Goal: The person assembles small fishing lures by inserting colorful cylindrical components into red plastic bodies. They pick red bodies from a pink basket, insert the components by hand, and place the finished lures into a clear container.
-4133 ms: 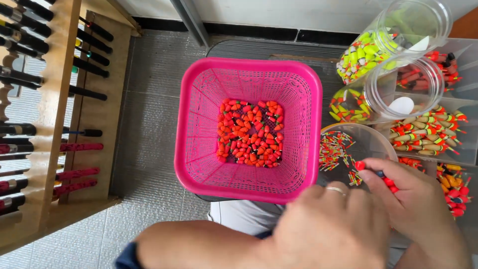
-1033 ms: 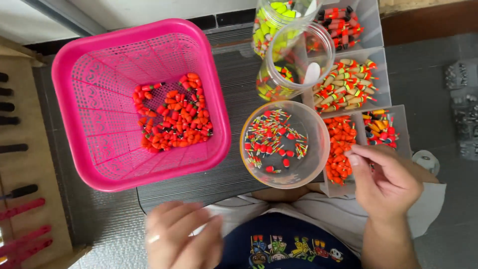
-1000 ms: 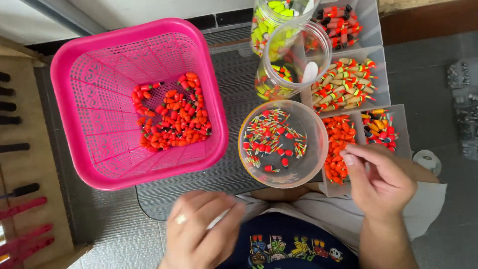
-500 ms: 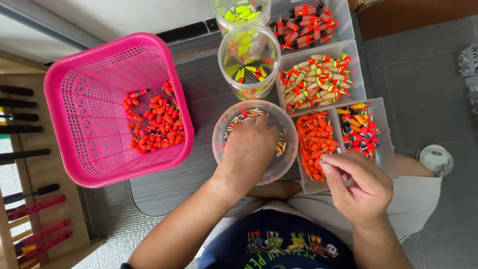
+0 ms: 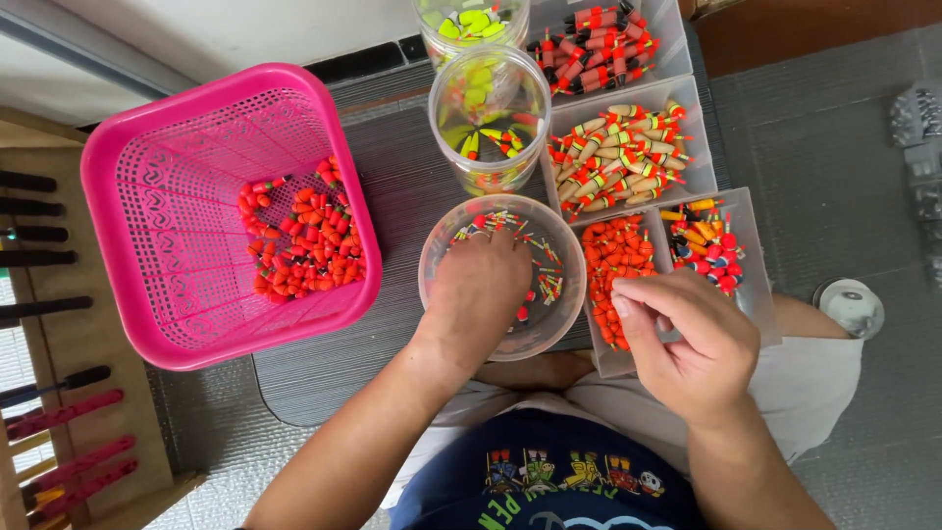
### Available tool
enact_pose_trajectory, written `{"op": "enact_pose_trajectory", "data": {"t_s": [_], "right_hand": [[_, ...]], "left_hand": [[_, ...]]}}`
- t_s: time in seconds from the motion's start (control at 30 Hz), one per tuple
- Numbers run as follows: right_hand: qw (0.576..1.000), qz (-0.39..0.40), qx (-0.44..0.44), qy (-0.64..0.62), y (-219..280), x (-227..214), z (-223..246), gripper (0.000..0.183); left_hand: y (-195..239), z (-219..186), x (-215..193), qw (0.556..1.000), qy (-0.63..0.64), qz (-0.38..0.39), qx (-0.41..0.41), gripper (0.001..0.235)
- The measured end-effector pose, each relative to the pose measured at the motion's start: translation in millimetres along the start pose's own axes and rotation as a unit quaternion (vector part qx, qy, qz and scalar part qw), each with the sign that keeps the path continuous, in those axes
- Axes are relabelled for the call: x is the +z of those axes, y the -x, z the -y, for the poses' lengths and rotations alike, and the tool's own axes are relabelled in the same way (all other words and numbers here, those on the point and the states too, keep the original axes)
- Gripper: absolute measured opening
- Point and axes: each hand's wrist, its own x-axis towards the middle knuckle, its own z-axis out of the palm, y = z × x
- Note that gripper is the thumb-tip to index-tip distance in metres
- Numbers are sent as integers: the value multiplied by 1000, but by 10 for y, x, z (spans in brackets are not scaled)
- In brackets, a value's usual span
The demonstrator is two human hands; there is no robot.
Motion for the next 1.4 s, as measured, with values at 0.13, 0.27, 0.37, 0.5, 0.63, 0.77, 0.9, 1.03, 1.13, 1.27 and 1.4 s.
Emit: {"op": "enact_pose_trajectory", "data": {"t_s": [0.13, 0.27, 0.37, 0.5, 0.63, 0.77, 0.9, 1.03, 1.13, 1.27, 1.4], "right_hand": [[997, 18, -62, 37, -214, 83, 173, 12], [988, 73, -69, 121, -270, 170, 188, 12], [966, 171, -91, 170, -336, 234, 241, 16], [960, 232, 14, 157, -327, 608, 250, 14], [772, 448, 110, 436, -341, 1019, 59, 15], [648, 579, 165, 466, -429, 1272, 53, 29], [656, 575, 175, 457, -347, 1332, -56, 26], [672, 562, 157, 456, -220, 1393, -110, 28], [687, 535, 141, 471, -276, 1320, -64, 28], [738, 466, 47, 486, -60, 1393, -469, 32], [834, 409, 79, 361, -288, 963, -104, 17]], "left_hand": [[40, -25, -17, 999, -2, 36, 19, 10], [36, 15, 40, 999, 31, 3, 9, 12], [150, 175, -523, 995, 68, -64, 44, 14], [428, 108, -886, 959, 230, -166, -17, 23], [680, 72, -750, 927, 308, -184, -111, 26], [739, 56, -681, 912, 316, -210, -160, 24], [746, 59, -642, 904, 319, -205, -196, 16], [736, 38, -574, 904, 307, -237, -180, 16], [711, 33, -580, 902, 313, -242, -175, 17], [752, 47, -631, 891, 336, -250, -175, 14], [754, 103, -686, 880, 319, -295, -191, 15]]}}
